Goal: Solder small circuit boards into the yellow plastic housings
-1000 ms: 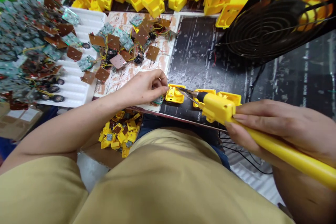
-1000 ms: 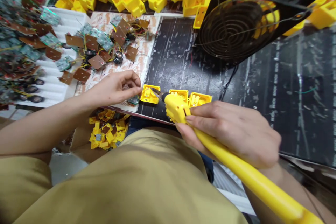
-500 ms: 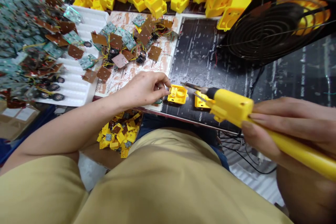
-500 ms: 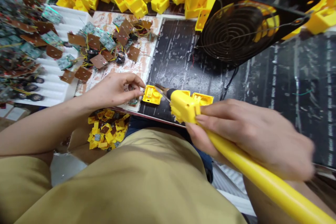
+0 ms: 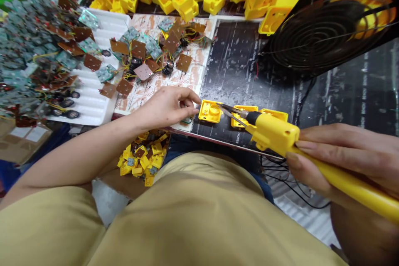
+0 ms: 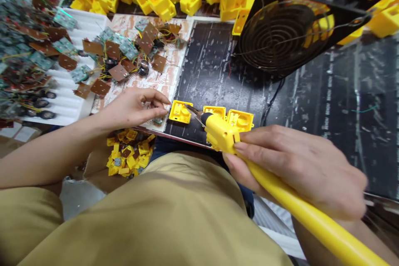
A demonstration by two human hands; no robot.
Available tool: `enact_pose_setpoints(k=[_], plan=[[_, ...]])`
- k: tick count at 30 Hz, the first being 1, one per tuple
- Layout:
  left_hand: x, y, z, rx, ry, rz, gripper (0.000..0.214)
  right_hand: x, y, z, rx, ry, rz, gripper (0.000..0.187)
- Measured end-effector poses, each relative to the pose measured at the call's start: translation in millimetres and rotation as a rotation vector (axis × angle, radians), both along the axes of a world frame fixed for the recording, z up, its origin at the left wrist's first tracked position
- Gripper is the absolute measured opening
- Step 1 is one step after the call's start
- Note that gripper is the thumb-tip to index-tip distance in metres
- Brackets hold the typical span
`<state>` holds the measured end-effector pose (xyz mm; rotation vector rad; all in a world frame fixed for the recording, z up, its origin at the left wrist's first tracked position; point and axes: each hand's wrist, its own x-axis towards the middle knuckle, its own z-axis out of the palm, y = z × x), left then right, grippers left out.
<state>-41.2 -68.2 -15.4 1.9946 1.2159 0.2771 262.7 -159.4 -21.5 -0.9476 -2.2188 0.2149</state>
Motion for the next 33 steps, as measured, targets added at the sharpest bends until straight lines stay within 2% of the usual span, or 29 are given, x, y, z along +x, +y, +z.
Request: enact_pose_setpoints(k=[4, 6, 8, 11, 13, 15, 18, 20, 22, 25, 30, 33], plan=[[9.5, -0.4, 1.3, 0.080, 0.183, -0.103, 0.014, -4.3, 3.3, 2.8, 0.013, 0.009, 0.002, 0.008], [13.5, 0.5, 3.3, 0.107, 0.208, -0.138, 0.014, -7.0, 3.6, 6.6, 0.020, -0.002, 0.037, 0.008], [14.8, 2.6, 4.5, 0.051, 0.122, -0.149, 0.012, -6.6, 3.8, 8.7, 0.035, -0.013, 0.048, 0.011], [12.4, 7.1, 4.0, -0.121, -0.042, -0.133, 0.012, -2.5, 4.5, 6.6, 0.050, -0.041, 0.037, 0.011], [10.2, 10.1, 4.2, -0.186, -0.046, -0.118, 0.013, 0.0, 5.2, 3.1, 0.073, -0.049, 0.032, 0.012], [9.5, 12.1, 6.5, -0.133, 0.054, -0.111, 0.013, 1.3, 5.1, -0.7, 0.073, -0.010, 0.037, 0.010], [12.7, 13.0, 12.7, 0.077, 0.292, -0.137, 0.011, 0.7, 2.3, -5.0, 0.042, 0.046, 0.066, 0.014], [16.6, 12.8, 16.2, 0.169, 0.414, -0.189, 0.010, -1.9, -1.4, -6.3, -0.007, 0.037, 0.032, 0.008], [20.1, 12.7, 17.6, 0.194, 0.471, -0.238, 0.012, -6.1, -5.2, -6.3, -0.051, 0.034, -0.019, 0.015], [22.4, 13.2, 16.9, 0.196, 0.487, -0.264, 0.014, -13.1, -8.0, -4.0, -0.062, 0.016, -0.027, 0.023], [20.7, 13.5, 15.0, 0.175, 0.418, -0.236, 0.013, -18.9, -5.1, 2.2, -0.037, 0.017, 0.039, 0.008], [19.5, 13.1, 13.2, 0.156, 0.364, -0.198, 0.011, -19.3, -3.2, 4.1, -0.037, 0.036, 0.048, 0.007]])
